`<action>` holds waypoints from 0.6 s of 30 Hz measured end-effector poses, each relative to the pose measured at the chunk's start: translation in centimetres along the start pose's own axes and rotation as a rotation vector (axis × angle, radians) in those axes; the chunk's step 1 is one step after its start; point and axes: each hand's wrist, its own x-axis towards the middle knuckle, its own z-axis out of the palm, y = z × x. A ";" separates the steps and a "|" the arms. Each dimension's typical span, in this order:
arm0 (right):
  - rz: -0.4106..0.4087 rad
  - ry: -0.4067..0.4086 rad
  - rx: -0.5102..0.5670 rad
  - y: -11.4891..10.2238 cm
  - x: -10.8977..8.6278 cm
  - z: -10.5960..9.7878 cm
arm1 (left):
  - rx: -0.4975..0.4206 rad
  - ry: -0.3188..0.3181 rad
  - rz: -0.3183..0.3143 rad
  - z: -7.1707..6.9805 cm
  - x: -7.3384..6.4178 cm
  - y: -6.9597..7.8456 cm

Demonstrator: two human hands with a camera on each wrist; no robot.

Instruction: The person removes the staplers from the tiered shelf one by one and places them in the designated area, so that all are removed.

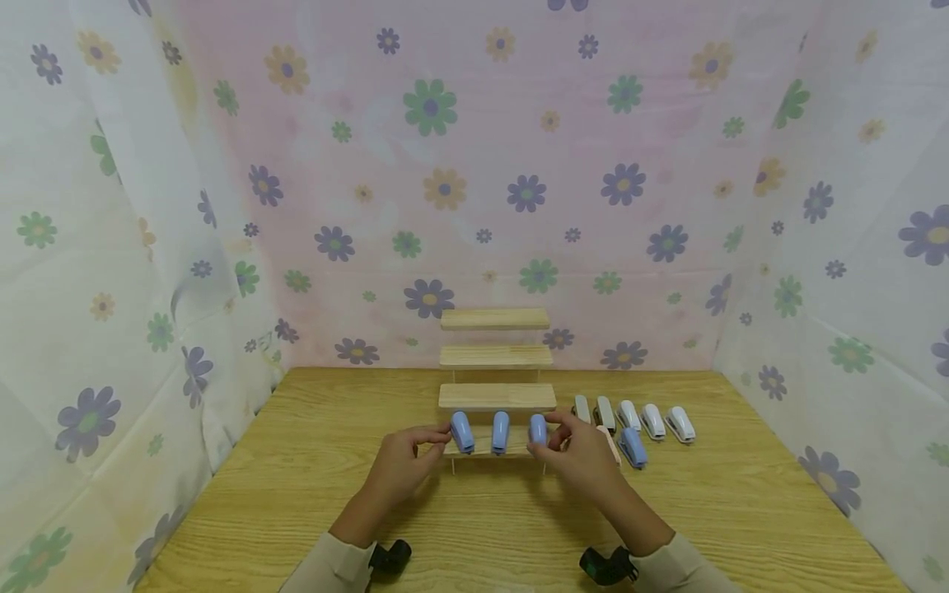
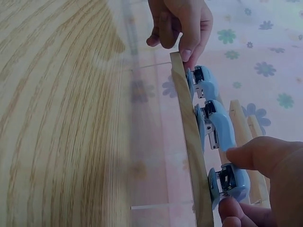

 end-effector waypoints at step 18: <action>-0.015 -0.006 -0.005 0.3 -0.1 -0.2 | 0.001 -0.002 -0.003 0.0 0.1 0.0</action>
